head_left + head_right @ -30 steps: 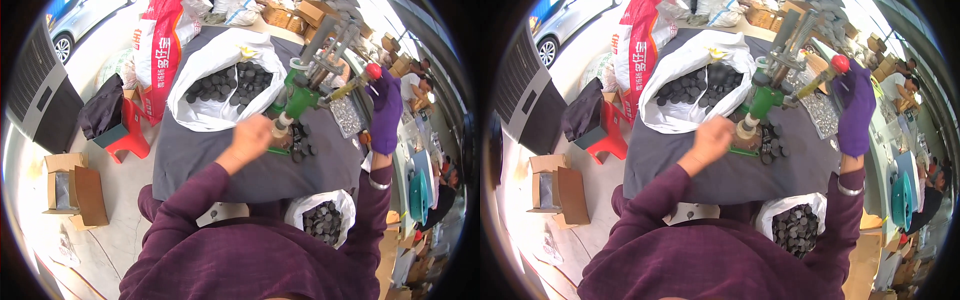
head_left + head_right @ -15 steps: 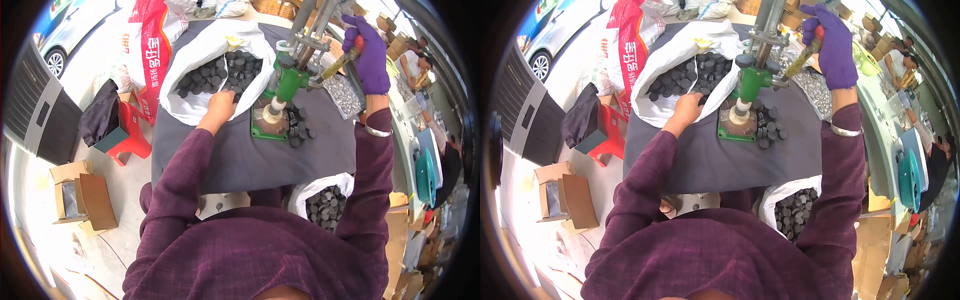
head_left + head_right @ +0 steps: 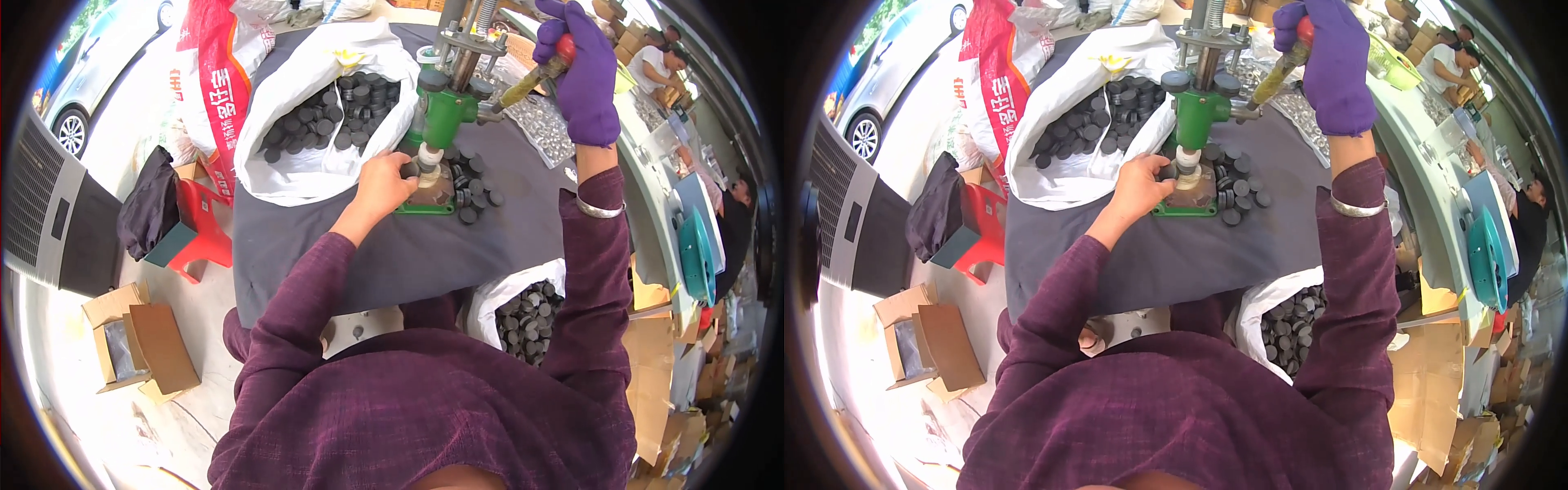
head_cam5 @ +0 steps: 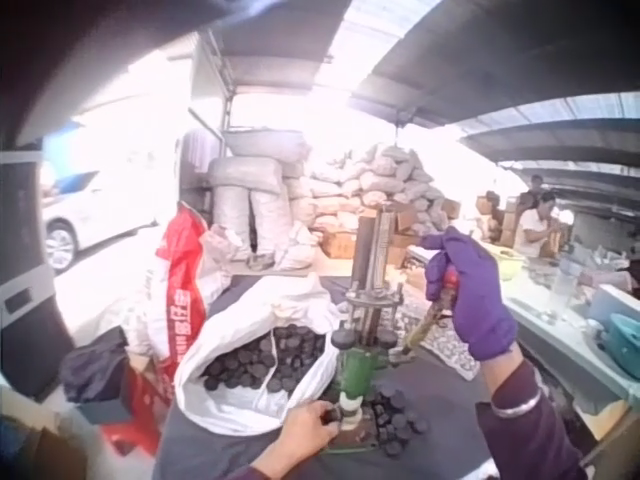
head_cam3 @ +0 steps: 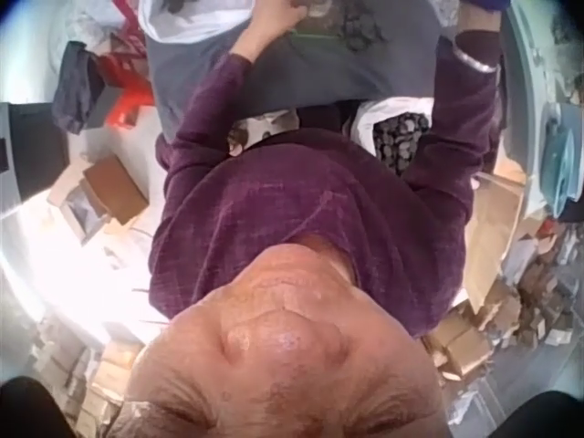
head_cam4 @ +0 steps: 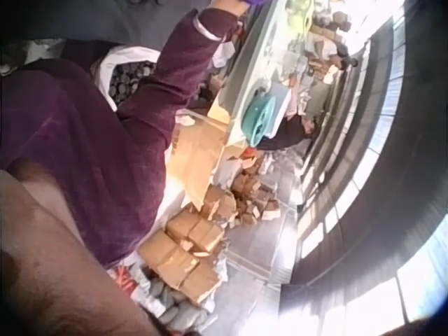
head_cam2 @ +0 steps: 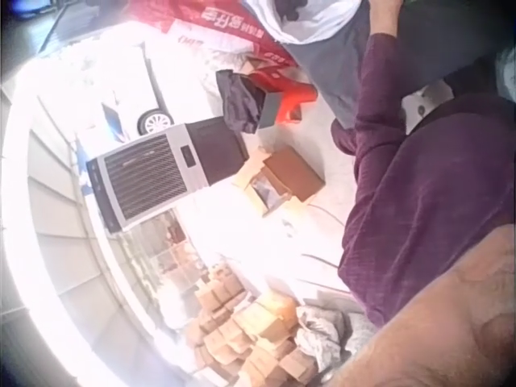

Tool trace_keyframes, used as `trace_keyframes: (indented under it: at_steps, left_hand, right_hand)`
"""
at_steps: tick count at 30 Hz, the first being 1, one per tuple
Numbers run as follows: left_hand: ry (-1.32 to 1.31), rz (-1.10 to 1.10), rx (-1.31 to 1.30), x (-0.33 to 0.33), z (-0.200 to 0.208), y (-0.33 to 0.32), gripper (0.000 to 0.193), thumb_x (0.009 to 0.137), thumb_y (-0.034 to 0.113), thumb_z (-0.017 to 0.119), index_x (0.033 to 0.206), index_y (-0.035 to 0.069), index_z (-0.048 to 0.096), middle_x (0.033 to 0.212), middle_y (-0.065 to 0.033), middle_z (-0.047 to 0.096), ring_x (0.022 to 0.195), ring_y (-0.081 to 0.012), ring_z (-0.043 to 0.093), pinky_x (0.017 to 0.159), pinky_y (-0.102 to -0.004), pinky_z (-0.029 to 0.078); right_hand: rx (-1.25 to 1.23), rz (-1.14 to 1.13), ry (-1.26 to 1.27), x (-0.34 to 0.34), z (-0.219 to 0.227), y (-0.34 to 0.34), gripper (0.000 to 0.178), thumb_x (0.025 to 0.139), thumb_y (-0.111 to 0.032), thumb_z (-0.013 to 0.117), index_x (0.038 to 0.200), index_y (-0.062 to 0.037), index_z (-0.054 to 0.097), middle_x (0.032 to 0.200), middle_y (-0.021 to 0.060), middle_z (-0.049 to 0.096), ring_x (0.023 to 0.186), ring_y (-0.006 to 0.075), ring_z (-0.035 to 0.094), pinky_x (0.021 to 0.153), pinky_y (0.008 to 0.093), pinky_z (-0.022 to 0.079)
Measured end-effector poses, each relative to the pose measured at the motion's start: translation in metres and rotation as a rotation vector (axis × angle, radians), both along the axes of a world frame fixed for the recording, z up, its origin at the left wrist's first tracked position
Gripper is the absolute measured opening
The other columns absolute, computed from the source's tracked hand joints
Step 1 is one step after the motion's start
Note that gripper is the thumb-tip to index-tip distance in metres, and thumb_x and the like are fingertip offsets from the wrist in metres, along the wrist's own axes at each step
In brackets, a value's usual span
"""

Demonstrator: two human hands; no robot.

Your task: The person assembles black plastic components using a manual press.

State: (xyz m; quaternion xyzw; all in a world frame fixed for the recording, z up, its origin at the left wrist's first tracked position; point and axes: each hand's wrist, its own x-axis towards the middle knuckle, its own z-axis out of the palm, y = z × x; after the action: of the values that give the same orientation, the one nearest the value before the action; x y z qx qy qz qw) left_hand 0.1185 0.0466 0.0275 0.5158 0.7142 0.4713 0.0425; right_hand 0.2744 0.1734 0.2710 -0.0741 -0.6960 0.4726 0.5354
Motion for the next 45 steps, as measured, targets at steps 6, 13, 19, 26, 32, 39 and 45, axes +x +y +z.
trace_keyframes:
  at_steps: [6,13,19,26,32,39,45]
  left_hand:
    - [-0.025,0.0,-0.01,0.008,-0.001,0.021,0.039,0.064,0.022,0.081,0.093,0.0,0.069,0.089,-0.0144,0.062,0.085,-0.033,0.062,0.075,-0.0423,0.048]
    - [0.11,0.083,0.071,0.014,-0.012,0.034,0.038,0.061,0.028,0.083,0.086,0.005,0.068,0.09,-0.007,0.056,0.099,-0.0281,0.049,0.083,-0.0411,0.037]
    - [0.139,0.073,0.098,0.012,-0.011,0.033,0.043,0.061,0.027,0.085,0.092,0.003,0.068,0.089,-0.0091,0.057,0.093,-0.0301,0.052,0.08,-0.041,0.042]
    - [-0.18,-0.014,0.248,-0.003,0.001,0.011,0.032,0.068,0.01,0.073,0.098,0.002,0.065,0.092,-0.0139,0.061,0.088,-0.0328,0.061,0.077,-0.0402,0.049]
    - [0.178,0.291,0.134,-0.101,-0.026,0.014,0.016,0.074,0.005,0.06,0.087,0.004,0.069,0.09,-0.0171,0.067,0.084,-0.0361,0.065,0.076,-0.0443,0.052]
    - [0.246,0.336,-0.374,-0.099,-0.022,0.032,0.024,0.075,0.019,0.064,0.093,0.003,0.067,0.092,-0.0205,0.068,0.091,-0.0369,0.065,0.081,-0.0453,0.051]
    - [0.103,0.375,-0.095,-0.087,-0.008,0.018,0.033,0.072,0.027,0.072,0.094,0.003,0.066,0.082,-0.0181,0.069,0.081,-0.035,0.067,0.074,-0.0432,0.053]
  right_hand:
    - [-0.033,-0.077,0.035,0.006,-0.006,0.0,0.038,0.099,-0.029,0.042,0.094,0.0026,0.063,0.062,0.0038,0.054,0.05,0.0125,0.051,0.051,0.0256,0.045]
    - [0.492,-0.201,-0.011,0.026,-0.037,-0.008,0.036,0.099,-0.02,0.042,0.111,0.0093,0.058,0.074,0.0084,0.057,0.065,0.0152,0.054,0.064,0.0303,0.049]
    - [0.204,-0.108,0.068,0.047,-0.067,-0.037,0.038,0.101,-0.016,0.031,0.11,0.01,0.058,0.072,0.0083,0.056,0.064,0.0159,0.053,0.065,0.033,0.05]
    - [0.342,-0.208,-0.22,0.087,-0.179,-0.071,0.02,0.092,-0.01,0.047,0.085,0.001,0.062,0.069,0.007,0.057,0.078,0.0217,0.058,0.09,0.0409,0.044]
    - [0.252,-0.025,-0.258,0.086,-0.148,-0.076,0.025,0.093,-0.013,0.047,0.093,0.0049,0.064,0.064,0.0047,0.055,0.069,0.0169,0.056,0.083,0.0344,0.047]
    - [0.123,-0.051,-0.259,0.057,-0.04,-0.052,0.032,0.095,-0.019,0.046,0.104,0.0058,0.064,0.074,0.0066,0.061,0.057,0.0103,0.052,0.064,0.0279,0.05]
    - [0.081,0.107,-0.269,0.038,-0.009,-0.01,0.034,0.097,-0.022,0.045,0.104,0.0059,0.064,0.076,0.0093,0.062,0.057,0.0112,0.049,0.065,0.0297,0.053]
